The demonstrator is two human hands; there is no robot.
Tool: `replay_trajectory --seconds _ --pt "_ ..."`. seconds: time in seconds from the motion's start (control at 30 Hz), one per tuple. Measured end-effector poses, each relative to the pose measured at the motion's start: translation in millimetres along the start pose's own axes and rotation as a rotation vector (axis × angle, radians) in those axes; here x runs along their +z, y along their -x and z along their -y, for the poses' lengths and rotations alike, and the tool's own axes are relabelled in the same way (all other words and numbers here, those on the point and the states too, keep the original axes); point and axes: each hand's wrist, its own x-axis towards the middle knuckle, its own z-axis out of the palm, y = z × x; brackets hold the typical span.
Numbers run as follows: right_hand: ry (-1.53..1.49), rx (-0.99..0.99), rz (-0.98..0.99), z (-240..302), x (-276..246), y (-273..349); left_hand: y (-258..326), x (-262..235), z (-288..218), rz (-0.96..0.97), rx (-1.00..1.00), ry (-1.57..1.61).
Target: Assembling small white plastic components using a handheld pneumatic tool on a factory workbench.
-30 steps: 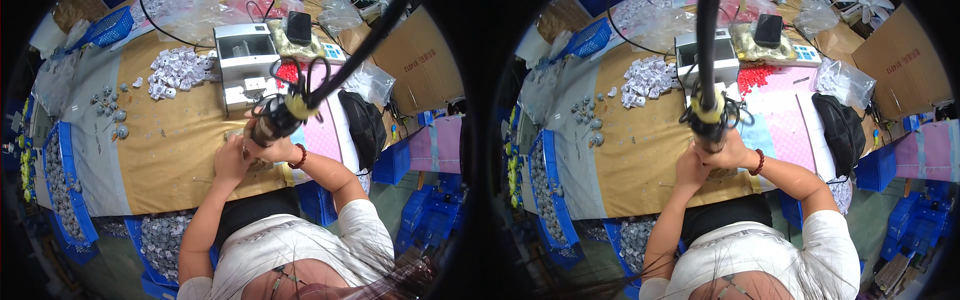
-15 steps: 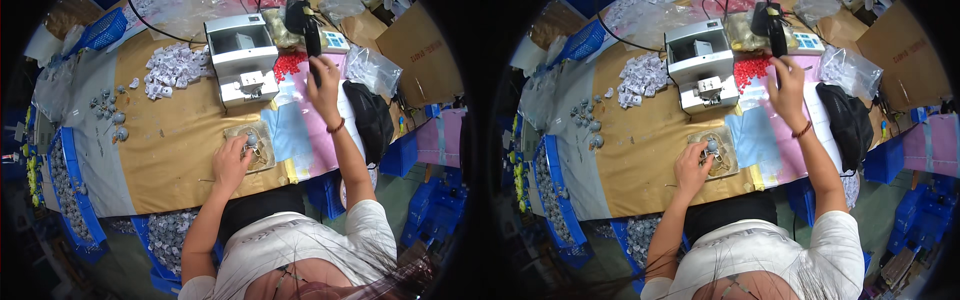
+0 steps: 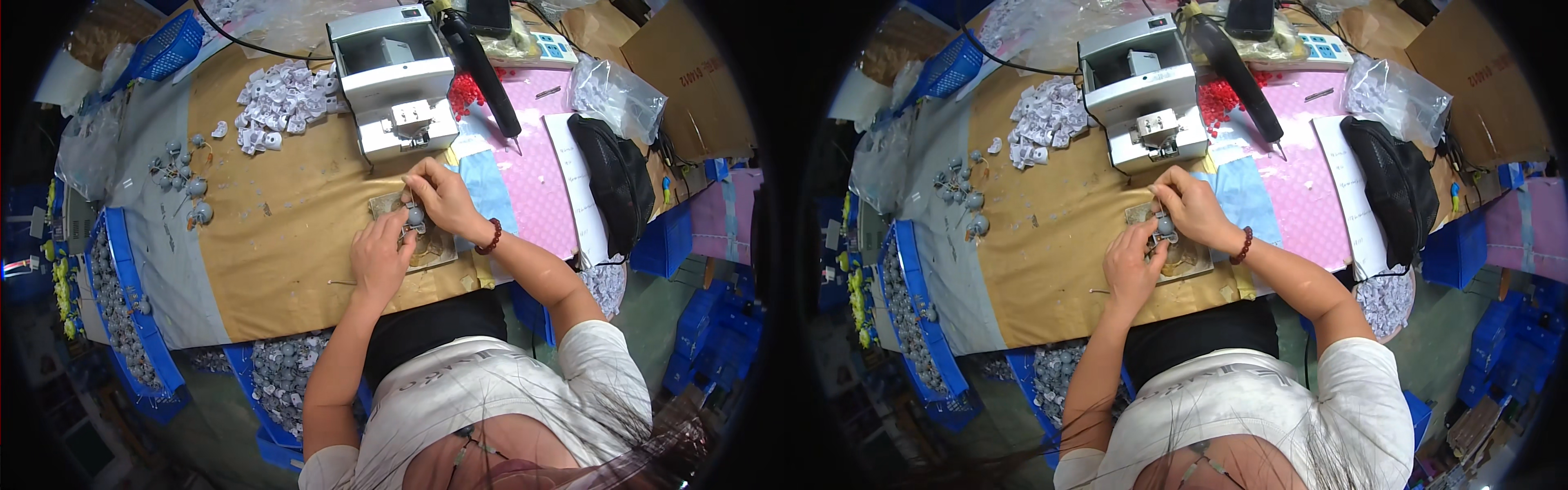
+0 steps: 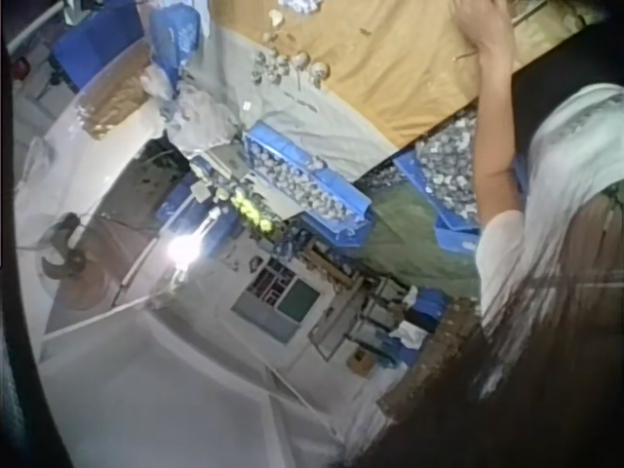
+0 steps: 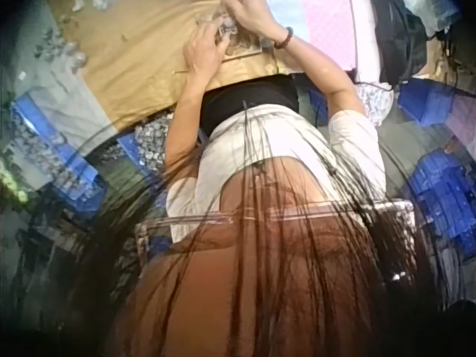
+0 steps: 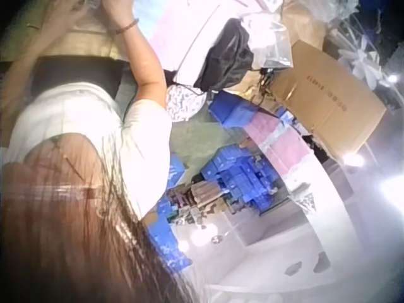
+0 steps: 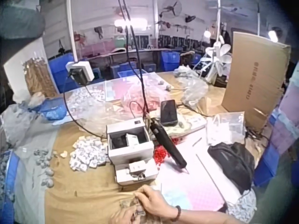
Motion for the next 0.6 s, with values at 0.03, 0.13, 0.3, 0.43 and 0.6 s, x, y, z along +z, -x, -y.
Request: replay_trajectory --seconds 0.03,0.13,0.3,0.43,0.6 --pt "-0.03 0.046 -0.019 3 2 -2 1 1 0 -0.001 0.002 -0.002" --pt "-0.107 0.079 -0.042 -1 2 -9 0 1 -1 -0.006 0.029 -0.006" --pt "-0.198 0.014 0.043 5 -7 -7 4 -4 4 -0.025 0.013 0.088" --pt "-0.026 -0.042 -0.126 -4 -54 -6 41 -58 7 -0.045 -0.056 0.137" --pt "0.568 -0.197 -0.242 -36 -107 -23 138 -189 49 0.697 -0.318 -0.348"
